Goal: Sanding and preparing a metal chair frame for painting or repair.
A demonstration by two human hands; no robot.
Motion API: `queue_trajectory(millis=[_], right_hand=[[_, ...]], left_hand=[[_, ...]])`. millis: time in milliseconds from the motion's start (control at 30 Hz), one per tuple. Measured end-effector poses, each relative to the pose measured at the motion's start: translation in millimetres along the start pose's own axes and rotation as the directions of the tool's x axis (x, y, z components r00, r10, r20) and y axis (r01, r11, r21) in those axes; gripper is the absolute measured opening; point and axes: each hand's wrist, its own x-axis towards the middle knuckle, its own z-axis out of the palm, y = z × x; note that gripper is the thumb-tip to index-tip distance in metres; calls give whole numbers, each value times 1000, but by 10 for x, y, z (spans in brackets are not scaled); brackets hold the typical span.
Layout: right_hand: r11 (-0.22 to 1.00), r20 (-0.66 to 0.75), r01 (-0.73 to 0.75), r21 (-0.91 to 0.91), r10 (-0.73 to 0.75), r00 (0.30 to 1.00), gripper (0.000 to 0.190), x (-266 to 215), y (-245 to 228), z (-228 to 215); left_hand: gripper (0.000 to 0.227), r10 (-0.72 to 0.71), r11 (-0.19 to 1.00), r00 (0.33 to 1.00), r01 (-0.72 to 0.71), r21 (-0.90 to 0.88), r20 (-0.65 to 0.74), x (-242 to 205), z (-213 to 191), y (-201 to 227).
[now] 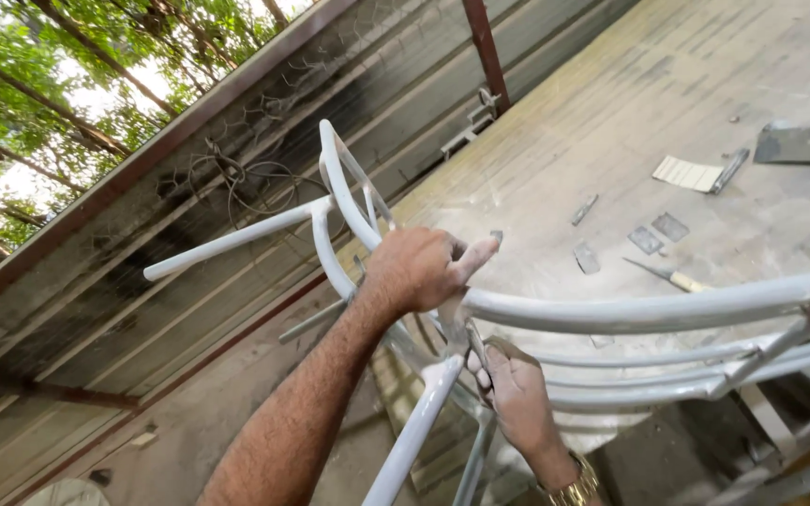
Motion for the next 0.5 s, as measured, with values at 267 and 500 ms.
queue_trajectory(millis=[267,500], right_hand=[[881,66,279,-383,-276,959,35,-118,-271,-64],[942,-100,65,-330,-103,990,29,-440,-264,-89]], left_hand=[[82,1,1000,999,0,20,-34,-90,-82,56],[79,-8,999,1000,9,-42,7,-15,42,26]])
